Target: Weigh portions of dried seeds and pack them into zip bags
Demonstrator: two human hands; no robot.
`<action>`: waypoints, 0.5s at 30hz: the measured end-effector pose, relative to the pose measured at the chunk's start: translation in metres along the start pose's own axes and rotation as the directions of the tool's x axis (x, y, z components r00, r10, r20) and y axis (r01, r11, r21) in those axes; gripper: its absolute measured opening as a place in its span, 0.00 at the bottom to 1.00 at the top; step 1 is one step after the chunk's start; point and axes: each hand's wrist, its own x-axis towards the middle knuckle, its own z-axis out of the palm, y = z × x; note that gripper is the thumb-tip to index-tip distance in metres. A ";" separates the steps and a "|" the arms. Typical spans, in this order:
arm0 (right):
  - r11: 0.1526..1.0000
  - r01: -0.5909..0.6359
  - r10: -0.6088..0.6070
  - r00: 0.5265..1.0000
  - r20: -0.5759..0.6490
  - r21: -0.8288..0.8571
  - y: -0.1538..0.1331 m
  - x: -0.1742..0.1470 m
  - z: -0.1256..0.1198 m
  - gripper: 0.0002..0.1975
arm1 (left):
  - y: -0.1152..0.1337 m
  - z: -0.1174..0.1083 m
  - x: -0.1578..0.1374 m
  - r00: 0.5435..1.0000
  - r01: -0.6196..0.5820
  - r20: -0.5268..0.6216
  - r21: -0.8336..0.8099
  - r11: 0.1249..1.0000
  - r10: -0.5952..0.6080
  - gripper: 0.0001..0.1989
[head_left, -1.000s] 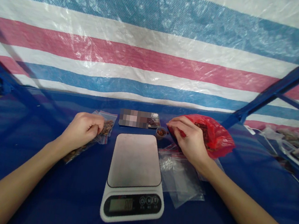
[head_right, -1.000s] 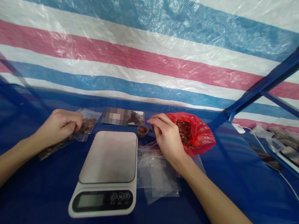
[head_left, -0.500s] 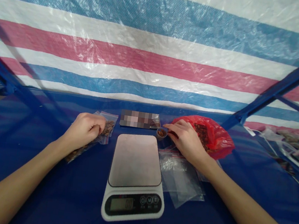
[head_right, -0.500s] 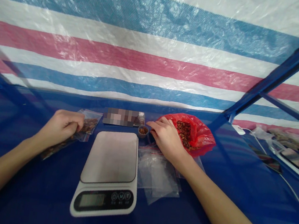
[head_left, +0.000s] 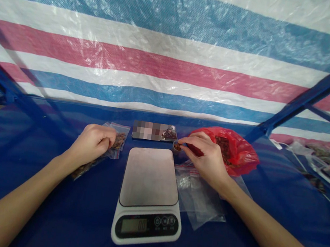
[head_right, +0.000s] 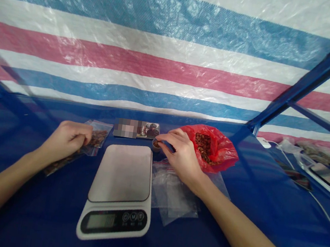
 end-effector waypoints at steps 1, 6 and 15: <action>1.000 0.005 -0.005 1.000 -0.003 -0.008 0.001 0.001 -0.001 0.07 | 0.000 0.000 0.000 1.000 -0.001 -0.001 -0.001 1.000 0.001 0.12; 0.990 -0.041 0.025 0.993 -0.116 -0.132 0.015 0.007 -0.034 0.14 | 0.002 -0.001 0.000 1.000 0.006 0.004 -0.006 1.000 -0.006 0.12; 0.925 -0.038 0.197 0.898 0.393 -0.378 0.107 -0.016 -0.082 0.20 | 0.000 -0.002 0.000 1.000 -0.002 -0.024 -0.012 1.000 0.002 0.13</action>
